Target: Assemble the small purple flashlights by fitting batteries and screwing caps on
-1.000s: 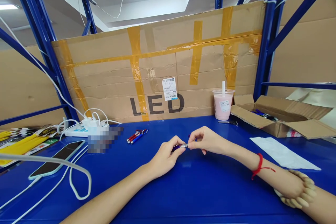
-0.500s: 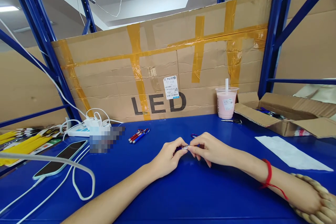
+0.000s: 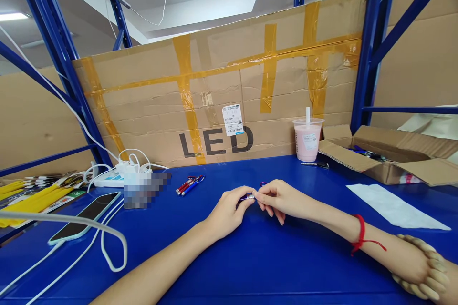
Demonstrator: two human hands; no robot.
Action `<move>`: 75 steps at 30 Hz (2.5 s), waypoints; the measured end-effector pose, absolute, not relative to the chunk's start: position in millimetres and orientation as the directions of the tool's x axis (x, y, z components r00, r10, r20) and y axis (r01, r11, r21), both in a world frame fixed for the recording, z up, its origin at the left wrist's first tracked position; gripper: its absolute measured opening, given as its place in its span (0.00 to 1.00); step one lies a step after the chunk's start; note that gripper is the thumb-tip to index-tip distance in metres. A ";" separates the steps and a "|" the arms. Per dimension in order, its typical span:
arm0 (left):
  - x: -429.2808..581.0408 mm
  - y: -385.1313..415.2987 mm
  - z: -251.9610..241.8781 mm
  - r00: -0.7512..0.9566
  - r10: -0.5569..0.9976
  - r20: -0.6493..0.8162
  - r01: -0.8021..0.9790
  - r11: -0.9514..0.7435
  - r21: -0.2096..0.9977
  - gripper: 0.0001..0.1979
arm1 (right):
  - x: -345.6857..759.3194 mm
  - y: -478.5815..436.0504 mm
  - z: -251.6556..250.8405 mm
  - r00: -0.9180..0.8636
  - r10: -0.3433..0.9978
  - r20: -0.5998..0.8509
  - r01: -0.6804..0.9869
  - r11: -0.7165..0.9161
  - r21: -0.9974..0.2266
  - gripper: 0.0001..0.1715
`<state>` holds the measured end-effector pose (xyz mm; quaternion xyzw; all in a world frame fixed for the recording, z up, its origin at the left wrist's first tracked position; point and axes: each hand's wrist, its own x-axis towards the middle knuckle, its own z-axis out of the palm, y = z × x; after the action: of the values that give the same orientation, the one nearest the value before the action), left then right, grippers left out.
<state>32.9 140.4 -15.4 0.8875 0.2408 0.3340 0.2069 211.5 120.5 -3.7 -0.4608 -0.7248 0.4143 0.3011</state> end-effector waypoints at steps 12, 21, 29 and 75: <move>35.8 140.0 -9.4 0.639 0.616 0.460 0.339 -0.763 0.551 0.11 | 212.7 118.2 6.7 -0.173 0.917 0.360 0.603 0.388 -0.697 0.22; 35.5 138.4 -7.6 0.606 0.671 0.428 0.359 -0.711 0.605 0.11 | 222.4 119.8 10.5 -0.250 0.840 0.482 0.672 0.509 -0.538 0.11; 35.3 134.7 -8.4 0.647 0.664 0.375 0.329 -0.686 0.649 0.10 | 229.2 123.3 12.9 -0.363 0.830 0.423 0.629 0.553 -0.547 0.09; 31.7 132.6 -18.2 0.613 0.628 0.479 0.382 -0.767 0.516 0.03 | 218.0 124.2 1.0 -0.312 0.930 0.194 0.373 0.308 -0.875 0.22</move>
<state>31.7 132.6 -18.2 0.8789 0.2874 0.3329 0.1846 218.0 124.2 1.0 -0.4535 -0.7182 0.3747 0.3716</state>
